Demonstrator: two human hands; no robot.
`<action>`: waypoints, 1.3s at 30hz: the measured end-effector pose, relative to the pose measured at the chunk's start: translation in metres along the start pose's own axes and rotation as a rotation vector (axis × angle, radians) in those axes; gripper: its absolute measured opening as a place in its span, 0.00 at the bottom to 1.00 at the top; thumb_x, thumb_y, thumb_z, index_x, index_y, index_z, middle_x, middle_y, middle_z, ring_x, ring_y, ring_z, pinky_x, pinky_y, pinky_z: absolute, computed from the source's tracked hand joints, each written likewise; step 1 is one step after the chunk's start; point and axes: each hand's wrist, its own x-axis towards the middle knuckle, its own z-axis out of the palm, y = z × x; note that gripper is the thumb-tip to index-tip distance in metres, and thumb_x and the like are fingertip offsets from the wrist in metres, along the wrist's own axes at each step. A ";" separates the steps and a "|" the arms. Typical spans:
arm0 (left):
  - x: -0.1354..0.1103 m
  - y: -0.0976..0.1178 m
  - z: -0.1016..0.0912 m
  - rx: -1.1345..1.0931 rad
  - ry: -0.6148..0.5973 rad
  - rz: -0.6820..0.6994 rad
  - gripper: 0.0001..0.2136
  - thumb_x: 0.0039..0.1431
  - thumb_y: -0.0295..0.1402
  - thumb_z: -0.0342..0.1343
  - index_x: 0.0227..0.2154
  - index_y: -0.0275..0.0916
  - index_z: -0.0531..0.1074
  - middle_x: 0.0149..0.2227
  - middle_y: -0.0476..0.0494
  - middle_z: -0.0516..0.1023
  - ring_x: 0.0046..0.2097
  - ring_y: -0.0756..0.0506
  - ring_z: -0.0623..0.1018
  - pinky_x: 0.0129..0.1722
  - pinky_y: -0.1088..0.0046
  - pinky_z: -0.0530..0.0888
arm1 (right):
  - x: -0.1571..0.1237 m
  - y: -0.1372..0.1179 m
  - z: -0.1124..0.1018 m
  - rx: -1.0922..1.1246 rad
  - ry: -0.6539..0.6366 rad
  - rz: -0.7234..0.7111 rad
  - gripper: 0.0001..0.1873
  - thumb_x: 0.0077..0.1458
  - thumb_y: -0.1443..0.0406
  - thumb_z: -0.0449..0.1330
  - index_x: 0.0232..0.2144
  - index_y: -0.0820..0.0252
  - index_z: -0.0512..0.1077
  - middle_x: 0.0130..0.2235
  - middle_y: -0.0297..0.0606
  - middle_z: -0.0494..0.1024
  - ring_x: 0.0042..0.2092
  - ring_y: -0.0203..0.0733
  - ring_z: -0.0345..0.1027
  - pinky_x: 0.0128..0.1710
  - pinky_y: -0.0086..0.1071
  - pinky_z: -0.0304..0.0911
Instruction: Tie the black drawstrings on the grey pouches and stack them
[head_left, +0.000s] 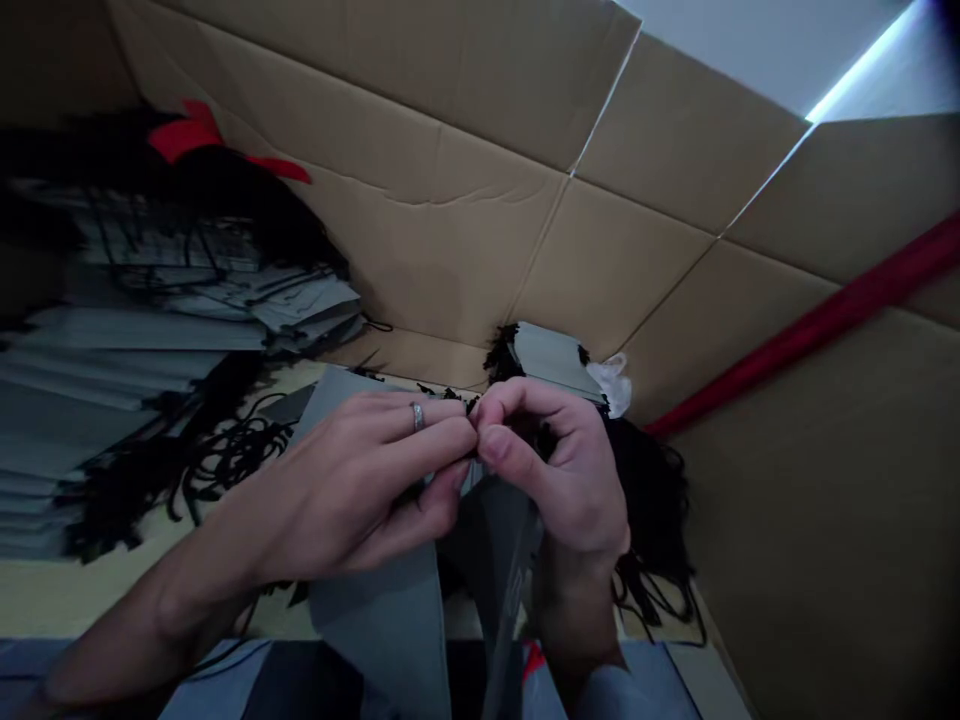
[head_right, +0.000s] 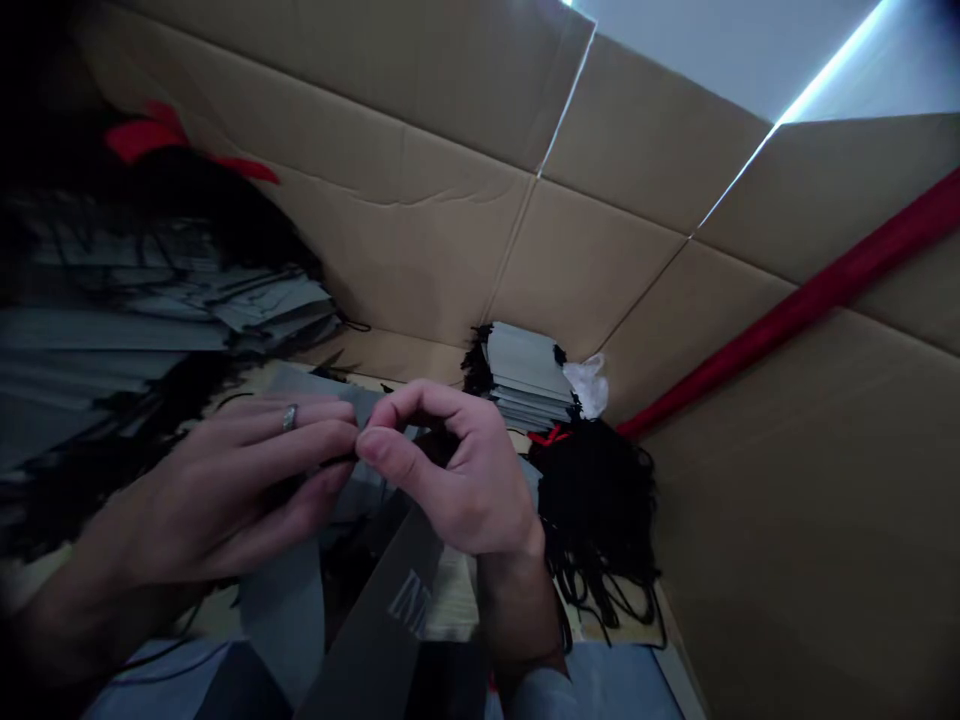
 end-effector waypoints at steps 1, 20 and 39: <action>0.001 0.000 -0.001 -0.002 -0.006 0.007 0.06 0.78 0.28 0.52 0.41 0.42 0.67 0.33 0.52 0.74 0.32 0.49 0.73 0.33 0.69 0.68 | 0.000 0.000 0.000 0.036 0.002 -0.010 0.08 0.66 0.60 0.75 0.37 0.57 0.82 0.32 0.31 0.78 0.30 0.33 0.67 0.29 0.27 0.64; -0.001 -0.003 -0.003 -0.003 -0.019 -0.066 0.10 0.85 0.39 0.48 0.44 0.43 0.68 0.34 0.54 0.79 0.32 0.49 0.79 0.33 0.71 0.71 | -0.004 -0.008 0.004 -0.136 0.106 -0.071 0.05 0.66 0.62 0.74 0.39 0.54 0.83 0.38 0.34 0.83 0.33 0.35 0.72 0.30 0.29 0.65; 0.000 0.004 -0.003 -0.028 -0.038 -0.121 0.09 0.78 0.23 0.54 0.39 0.40 0.72 0.33 0.53 0.73 0.34 0.52 0.73 0.34 0.73 0.67 | 0.003 -0.003 0.001 0.026 -0.058 -0.027 0.16 0.54 0.59 0.84 0.39 0.55 0.84 0.33 0.30 0.83 0.30 0.33 0.72 0.29 0.25 0.68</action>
